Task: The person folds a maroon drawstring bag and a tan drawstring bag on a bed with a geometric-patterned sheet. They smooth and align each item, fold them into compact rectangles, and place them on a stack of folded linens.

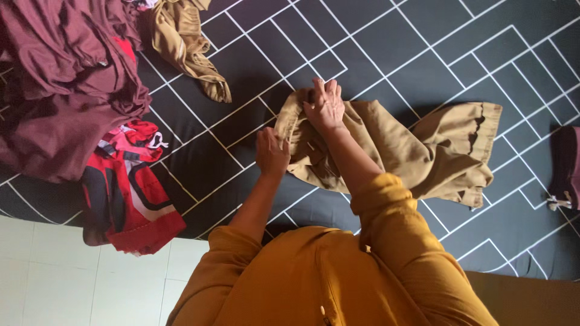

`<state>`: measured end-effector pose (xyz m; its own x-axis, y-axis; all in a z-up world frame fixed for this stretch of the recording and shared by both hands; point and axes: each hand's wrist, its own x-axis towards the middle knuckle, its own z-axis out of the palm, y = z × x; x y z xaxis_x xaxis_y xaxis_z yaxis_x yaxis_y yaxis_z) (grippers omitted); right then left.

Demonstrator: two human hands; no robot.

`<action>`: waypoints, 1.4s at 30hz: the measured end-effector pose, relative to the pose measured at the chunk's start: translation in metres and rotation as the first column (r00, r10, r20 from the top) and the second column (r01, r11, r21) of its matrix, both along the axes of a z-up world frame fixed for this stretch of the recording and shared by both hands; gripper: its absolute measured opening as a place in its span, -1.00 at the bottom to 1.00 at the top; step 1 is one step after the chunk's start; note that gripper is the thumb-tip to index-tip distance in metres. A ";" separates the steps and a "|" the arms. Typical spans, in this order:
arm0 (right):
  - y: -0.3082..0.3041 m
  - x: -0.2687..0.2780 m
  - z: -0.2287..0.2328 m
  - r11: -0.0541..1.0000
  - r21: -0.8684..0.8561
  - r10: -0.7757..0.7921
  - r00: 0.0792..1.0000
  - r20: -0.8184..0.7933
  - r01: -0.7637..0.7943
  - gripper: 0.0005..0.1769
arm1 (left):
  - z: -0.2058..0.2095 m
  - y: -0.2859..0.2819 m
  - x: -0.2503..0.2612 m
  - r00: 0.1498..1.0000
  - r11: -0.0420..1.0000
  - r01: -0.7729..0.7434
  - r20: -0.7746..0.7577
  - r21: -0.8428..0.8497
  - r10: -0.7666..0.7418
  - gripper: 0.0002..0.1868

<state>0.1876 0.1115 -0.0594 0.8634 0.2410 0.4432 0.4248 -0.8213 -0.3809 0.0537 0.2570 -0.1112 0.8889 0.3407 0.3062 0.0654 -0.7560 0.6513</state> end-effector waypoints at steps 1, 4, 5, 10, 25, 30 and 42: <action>0.000 0.005 -0.006 0.999 -0.034 0.004 1.000 -0.007 -0.004 -0.35 | -0.002 0.003 0.002 0.993 0.999 -0.003 -0.121 -0.047 -0.003 -0.56; -0.004 0.023 -0.008 0.992 -0.128 0.002 0.997 -0.074 -0.012 -0.56 | -0.011 0.009 0.010 0.957 0.989 -0.046 -0.289 -0.143 0.003 -0.66; -0.008 0.029 -0.001 0.992 -0.095 0.077 0.996 -0.050 -0.081 -0.59 | -0.014 0.011 0.016 0.950 0.984 -0.063 -0.311 -0.167 0.008 -0.69; -0.042 0.020 0.068 0.964 0.157 0.242 0.953 -0.180 -0.215 -0.79 | -0.047 0.016 0.028 0.903 0.964 -0.073 -0.427 -0.256 -0.045 -0.72; -0.053 -0.017 0.059 0.767 -0.607 0.362 0.921 0.142 -0.208 -0.80 | -0.004 -0.001 0.035 0.975 0.977 0.203 0.101 -0.061 -0.197 -0.72; -0.030 -0.074 -0.005 0.904 -0.022 0.355 0.780 -0.515 -0.426 -0.73 | 0.010 0.002 0.057 0.834 0.945 0.294 -0.444 -0.146 -0.328 -0.43; -0.029 -0.154 0.035 0.771 -0.265 0.540 0.815 -0.211 -0.580 -0.77 | -0.016 0.021 0.093 0.840 0.944 0.331 -0.452 -0.013 -0.301 -0.52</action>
